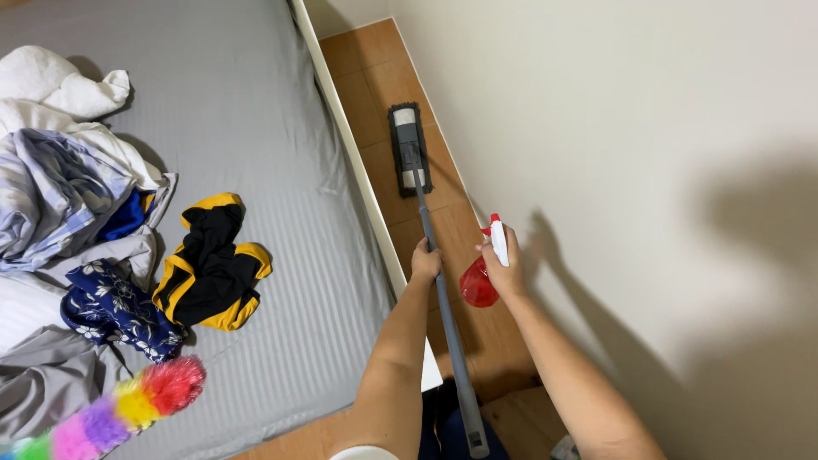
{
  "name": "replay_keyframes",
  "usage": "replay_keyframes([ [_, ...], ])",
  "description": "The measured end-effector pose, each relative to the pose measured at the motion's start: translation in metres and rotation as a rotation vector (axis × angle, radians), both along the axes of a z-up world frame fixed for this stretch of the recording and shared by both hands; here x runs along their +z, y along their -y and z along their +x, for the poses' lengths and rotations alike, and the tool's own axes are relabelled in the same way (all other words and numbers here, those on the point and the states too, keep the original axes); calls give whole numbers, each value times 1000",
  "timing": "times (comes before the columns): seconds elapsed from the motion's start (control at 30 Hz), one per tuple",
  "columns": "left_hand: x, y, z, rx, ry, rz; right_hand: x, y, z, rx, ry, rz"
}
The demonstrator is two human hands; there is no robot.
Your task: The person mops the tiled floor of a bedroom using a flat mop and a red spray bottle. They move around a bed, a suitcase, and a small wooden cabinet while cleaning the floor surface.
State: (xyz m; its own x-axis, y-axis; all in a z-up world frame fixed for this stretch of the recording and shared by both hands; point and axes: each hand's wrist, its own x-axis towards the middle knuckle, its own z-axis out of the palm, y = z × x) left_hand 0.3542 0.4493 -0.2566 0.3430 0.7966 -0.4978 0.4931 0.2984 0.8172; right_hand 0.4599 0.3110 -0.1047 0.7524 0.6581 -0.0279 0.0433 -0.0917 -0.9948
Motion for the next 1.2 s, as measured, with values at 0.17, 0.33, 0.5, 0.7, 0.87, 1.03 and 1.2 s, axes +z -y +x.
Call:
replay_keyframes([
  [0.17, -10, -24, 20, 80, 51, -33, 19, -46, 27, 62, 74, -60],
  [0.33, -43, -73, 34, 56, -75, -68, 14, -102, 70, 120, 45, -162],
  [0.5, -74, -128, 35, -55, -557, -67, -26, -166, 129, 159, -20, -160],
  [0.7, 14, -147, 83, 5, -659, -234, -66, -231, 182, 175, 96, -306],
  [0.87, 3, -175, 125, -111, -745, -219, -93, -275, 212, 240, 174, -384],
  [1.03, -8, -201, 145, -101, -707, -138, -106, -307, 219, 292, 192, -373],
  [1.2, 4, -242, 156, -231, -745, -158, -129, -347, 227, 305, 179, -371],
])
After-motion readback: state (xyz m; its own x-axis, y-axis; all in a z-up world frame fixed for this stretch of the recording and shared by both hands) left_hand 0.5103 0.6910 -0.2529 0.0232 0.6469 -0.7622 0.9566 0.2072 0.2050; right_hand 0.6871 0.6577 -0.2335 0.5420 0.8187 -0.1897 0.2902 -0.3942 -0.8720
